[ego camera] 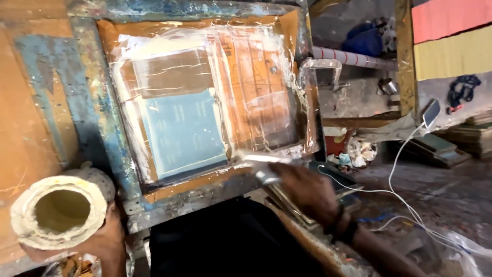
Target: The recorder is managing ink on a printing screen using a scraper and a cleaning solvent in a workshop setting.
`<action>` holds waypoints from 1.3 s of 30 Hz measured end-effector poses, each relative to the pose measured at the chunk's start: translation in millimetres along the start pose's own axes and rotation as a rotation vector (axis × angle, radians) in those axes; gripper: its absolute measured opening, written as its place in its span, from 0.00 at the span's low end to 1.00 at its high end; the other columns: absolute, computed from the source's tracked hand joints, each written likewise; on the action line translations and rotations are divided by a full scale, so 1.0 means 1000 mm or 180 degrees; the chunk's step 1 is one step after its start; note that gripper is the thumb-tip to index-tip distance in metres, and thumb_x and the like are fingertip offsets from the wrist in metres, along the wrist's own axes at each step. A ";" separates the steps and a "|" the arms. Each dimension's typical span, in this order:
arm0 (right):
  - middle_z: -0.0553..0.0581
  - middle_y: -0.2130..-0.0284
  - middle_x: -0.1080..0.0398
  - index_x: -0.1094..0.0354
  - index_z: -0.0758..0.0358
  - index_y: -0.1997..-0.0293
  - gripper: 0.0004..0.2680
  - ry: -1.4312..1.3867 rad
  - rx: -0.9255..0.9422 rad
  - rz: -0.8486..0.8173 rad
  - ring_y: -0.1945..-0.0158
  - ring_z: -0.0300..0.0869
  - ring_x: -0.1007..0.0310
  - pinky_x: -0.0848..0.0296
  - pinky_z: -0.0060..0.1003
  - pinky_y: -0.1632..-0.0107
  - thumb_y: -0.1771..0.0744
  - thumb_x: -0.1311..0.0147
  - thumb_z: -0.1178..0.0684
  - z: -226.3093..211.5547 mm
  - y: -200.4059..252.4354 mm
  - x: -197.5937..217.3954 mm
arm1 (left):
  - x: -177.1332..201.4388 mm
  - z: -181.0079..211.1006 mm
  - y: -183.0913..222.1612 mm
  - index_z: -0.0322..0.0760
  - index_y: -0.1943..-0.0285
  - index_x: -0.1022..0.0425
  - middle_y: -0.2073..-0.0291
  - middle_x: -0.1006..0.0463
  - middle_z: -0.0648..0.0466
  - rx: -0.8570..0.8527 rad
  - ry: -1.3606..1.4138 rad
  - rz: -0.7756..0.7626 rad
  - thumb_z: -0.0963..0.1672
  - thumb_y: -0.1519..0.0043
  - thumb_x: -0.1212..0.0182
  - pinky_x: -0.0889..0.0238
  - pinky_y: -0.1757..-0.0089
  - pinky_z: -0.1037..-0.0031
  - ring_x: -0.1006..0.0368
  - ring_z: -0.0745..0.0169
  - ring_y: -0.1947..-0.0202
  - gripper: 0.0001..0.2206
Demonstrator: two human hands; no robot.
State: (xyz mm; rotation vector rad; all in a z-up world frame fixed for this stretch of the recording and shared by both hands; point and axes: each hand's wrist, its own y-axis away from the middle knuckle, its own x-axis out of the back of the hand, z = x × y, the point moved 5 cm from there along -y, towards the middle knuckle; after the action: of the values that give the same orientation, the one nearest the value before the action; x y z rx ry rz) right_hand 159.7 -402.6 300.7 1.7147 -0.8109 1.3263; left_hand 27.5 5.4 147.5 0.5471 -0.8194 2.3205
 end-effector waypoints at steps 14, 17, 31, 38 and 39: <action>0.48 0.41 0.31 0.30 0.42 0.41 0.19 0.0685 0.2067 0.0007 0.35 0.44 0.37 0.43 0.48 0.31 0.37 0.44 0.57 0.022 -0.112 -0.006 | -0.049 -0.077 0.012 0.30 0.19 0.75 0.22 0.64 0.38 0.0062 -0.0383 -0.0082 0.53 0.40 0.20 0.61 0.26 0.53 0.61 0.41 0.20 0.60; 0.48 0.42 0.31 0.29 0.46 0.42 0.17 0.0614 0.2427 -0.0142 0.35 0.45 0.37 0.43 0.47 0.30 0.38 0.44 0.57 0.018 -0.117 -0.001 | -0.073 -0.158 0.062 0.30 0.15 0.64 0.20 0.58 0.35 -0.0230 -0.2356 -0.0681 0.60 0.35 0.34 0.65 0.28 0.44 0.62 0.31 0.21 0.52; 0.49 0.43 0.31 0.30 0.49 0.42 0.18 0.0733 0.1785 -0.0311 0.37 0.45 0.35 0.41 0.51 0.34 0.38 0.48 0.56 0.083 -0.070 0.010 | -0.068 -0.193 0.088 0.38 0.15 0.51 0.18 0.51 0.42 0.0967 -0.1991 -0.1518 0.63 0.32 0.55 0.77 0.33 0.32 0.63 0.28 0.21 0.43; 0.56 0.41 0.29 0.32 0.57 0.39 0.22 0.0647 0.0507 -0.0003 0.39 0.47 0.30 0.34 0.48 0.39 0.40 0.51 0.64 0.052 -0.007 -0.015 | -0.077 -0.179 0.069 0.35 0.14 0.59 0.15 0.57 0.40 0.0975 -0.1159 -0.1214 0.63 0.35 0.45 0.76 0.27 0.42 0.64 0.31 0.18 0.48; 0.58 0.42 0.29 0.31 0.59 0.40 0.21 0.0250 0.0183 0.0148 0.39 0.49 0.30 0.32 0.47 0.40 0.40 0.52 0.65 0.044 0.002 -0.013 | -0.078 -0.188 0.071 0.38 0.12 0.59 0.14 0.59 0.40 0.1083 -0.1764 -0.1317 0.62 0.36 0.43 0.73 0.26 0.46 0.64 0.34 0.18 0.49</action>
State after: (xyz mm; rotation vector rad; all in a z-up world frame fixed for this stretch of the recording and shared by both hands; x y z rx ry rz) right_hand 175.0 -442.5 282.5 1.6859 -0.7790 1.4519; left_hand 4.7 54.8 -60.9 1.4084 -0.4738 1.9404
